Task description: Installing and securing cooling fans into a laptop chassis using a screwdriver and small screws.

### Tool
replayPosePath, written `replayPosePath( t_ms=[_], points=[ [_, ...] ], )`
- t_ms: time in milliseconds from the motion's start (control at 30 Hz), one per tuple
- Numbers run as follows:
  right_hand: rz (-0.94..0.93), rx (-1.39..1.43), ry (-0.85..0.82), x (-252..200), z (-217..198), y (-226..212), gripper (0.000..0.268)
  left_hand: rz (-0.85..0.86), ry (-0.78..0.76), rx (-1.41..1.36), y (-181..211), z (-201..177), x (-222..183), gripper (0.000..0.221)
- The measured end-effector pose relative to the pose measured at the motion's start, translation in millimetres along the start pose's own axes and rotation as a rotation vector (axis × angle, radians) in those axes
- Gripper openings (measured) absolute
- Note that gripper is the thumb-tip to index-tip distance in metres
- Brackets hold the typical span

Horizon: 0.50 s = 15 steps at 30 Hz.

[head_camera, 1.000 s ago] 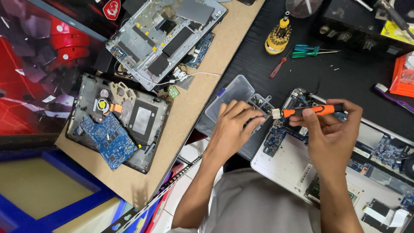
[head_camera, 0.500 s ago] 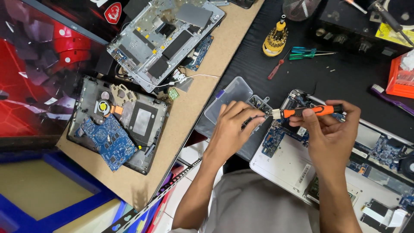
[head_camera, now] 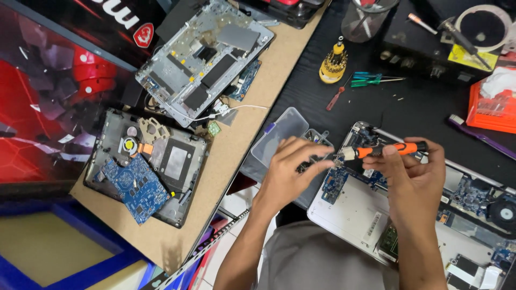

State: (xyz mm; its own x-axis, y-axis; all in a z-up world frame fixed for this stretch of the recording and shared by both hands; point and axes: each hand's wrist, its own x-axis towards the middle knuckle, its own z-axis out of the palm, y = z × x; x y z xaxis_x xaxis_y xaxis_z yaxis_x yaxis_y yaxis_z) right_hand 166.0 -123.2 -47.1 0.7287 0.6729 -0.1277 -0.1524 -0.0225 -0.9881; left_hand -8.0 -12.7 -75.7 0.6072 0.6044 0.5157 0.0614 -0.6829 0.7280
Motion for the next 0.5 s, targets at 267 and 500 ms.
replayPosePath(
  t_ms=[267,500],
  points=[
    [0.041,0.229,0.018,-2.9,-25.4,8.7,0.031,0.189,0.118,-0.127,20.8,14.9,14.7,0.010],
    [-0.324,-0.132,0.257,-38.6,-52.6,-18.5,0.039,0.236,0.146,-0.260,47.4,36.7,34.6,0.017]
  ],
)
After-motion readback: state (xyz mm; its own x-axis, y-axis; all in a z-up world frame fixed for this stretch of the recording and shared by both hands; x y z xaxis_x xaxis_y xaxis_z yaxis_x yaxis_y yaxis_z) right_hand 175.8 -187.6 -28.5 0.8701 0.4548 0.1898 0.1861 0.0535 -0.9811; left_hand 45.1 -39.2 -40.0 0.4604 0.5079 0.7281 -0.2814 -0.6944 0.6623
